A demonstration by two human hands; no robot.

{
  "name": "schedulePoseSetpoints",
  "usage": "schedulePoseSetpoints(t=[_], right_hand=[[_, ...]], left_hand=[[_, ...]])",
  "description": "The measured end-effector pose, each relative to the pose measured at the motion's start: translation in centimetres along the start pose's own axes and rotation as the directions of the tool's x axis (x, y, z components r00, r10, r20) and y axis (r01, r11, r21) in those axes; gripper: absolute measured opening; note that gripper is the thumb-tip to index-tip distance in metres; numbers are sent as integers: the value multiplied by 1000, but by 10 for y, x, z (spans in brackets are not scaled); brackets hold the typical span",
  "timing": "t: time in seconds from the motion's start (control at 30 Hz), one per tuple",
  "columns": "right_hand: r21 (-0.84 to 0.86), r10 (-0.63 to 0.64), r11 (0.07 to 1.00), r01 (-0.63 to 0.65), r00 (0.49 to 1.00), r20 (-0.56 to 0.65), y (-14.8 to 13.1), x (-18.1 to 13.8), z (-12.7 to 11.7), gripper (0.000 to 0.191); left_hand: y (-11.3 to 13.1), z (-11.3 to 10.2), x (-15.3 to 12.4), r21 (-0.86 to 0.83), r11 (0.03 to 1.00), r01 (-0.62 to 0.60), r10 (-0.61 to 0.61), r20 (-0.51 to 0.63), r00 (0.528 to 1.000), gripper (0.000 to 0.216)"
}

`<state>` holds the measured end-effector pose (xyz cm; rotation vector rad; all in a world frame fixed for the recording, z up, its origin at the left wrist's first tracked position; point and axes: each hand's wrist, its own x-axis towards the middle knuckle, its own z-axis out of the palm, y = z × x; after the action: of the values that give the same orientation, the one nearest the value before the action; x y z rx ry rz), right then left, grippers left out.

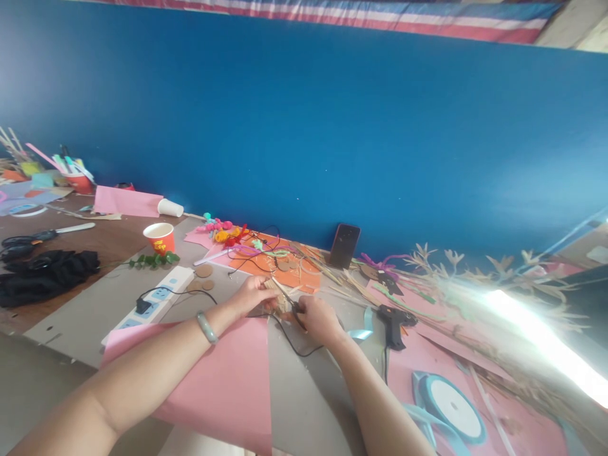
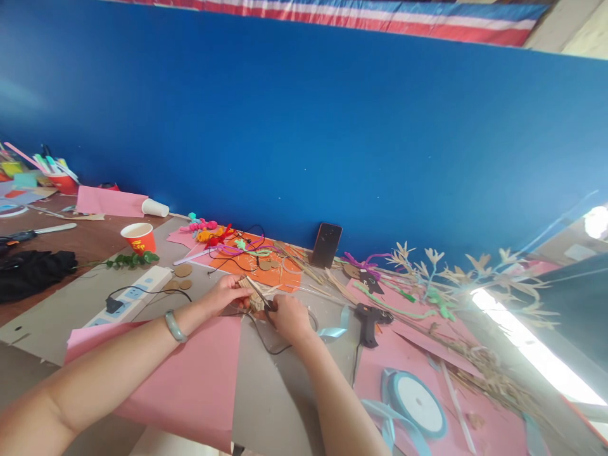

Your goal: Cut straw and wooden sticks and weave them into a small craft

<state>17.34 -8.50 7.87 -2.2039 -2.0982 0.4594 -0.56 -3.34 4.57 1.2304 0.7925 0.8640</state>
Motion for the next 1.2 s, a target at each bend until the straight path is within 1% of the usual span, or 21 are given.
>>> schedulePoseSetpoints(t=[0.2,0.27,0.4,0.47,0.57,0.67,0.9,1.03,1.2], right_hand=[[16,5,1000,-5,1000,17,-1,0,-1,37],[30,15,999,-15,1000,5,1,2,0,38],[68,22,998,-15,995,-99,6,4,0,41],[96,6,995,6,992,-124,7,4,0,44],[135,-21,990,34,995,-100,8,2,-1,44],[151,-29,988,39,997,-69,7,0,0,44],[151,-28,988,35,998,-50,7,1,-1,43],[130,-31,991,35,999,-33,9,2,0,38],[132,-49,990,53,998,-31,10,3,3,32]], left_hand=[[-10,-3,4,-17,1000,6,-5,68,998,27],[-13,-4,5,-37,999,-2,4,58,998,27],[-14,-6,8,-98,995,-36,32,-42,999,25],[-13,-7,10,-139,988,-63,49,-102,994,24],[-10,-9,11,-168,980,-107,75,-188,979,22],[-7,-9,10,-160,980,-120,84,-220,972,21],[-5,-8,8,-88,991,-101,83,-190,978,15],[-5,-7,9,-32,992,-122,113,-196,974,13],[-5,-7,8,-72,988,-139,126,-168,978,15]])
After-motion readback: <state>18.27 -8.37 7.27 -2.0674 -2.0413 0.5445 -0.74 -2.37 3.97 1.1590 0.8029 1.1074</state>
